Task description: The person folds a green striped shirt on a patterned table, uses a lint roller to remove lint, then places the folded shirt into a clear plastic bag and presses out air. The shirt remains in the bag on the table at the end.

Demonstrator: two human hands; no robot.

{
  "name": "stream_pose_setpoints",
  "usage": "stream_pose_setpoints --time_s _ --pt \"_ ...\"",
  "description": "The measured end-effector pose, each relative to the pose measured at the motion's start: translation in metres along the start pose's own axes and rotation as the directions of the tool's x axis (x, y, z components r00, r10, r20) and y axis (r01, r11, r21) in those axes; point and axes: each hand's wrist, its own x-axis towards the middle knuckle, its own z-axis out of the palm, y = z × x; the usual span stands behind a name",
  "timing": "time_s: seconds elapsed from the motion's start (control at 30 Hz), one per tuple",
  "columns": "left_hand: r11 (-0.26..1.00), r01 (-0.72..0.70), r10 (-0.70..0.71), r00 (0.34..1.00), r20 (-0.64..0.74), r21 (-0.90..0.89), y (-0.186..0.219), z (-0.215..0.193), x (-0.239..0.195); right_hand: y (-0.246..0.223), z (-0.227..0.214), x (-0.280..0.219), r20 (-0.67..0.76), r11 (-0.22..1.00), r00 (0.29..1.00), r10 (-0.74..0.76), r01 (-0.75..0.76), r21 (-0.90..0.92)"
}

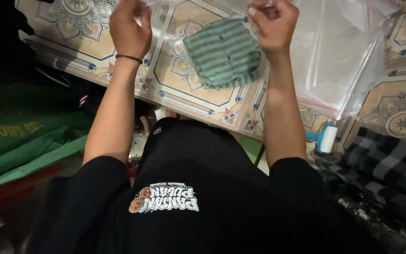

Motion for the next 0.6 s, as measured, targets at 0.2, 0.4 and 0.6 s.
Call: stream_pose_setpoints --time_s 0.2,0.4,0.6 --pt "0.988 -0.109 0.147 0.893 -0.426 0.113 0.02 -0.032 0.024 -0.066 0.01 -0.003 0.058 0.958 0.97 -0.236 0.222 0.181" --pt "0.955 0.044 -0.027 0.998 -0.062 0.292 -0.049 0.006 -0.079 -0.006 0.015 -0.057 0.354 0.953 0.929 0.104 0.009 -0.304" --pt "0.825 0.249 -0.556 0.523 0.646 0.508 0.009 -0.015 -0.079 0.045 0.031 -0.118 0.327 0.82 0.867 0.376 -0.148 -0.553"
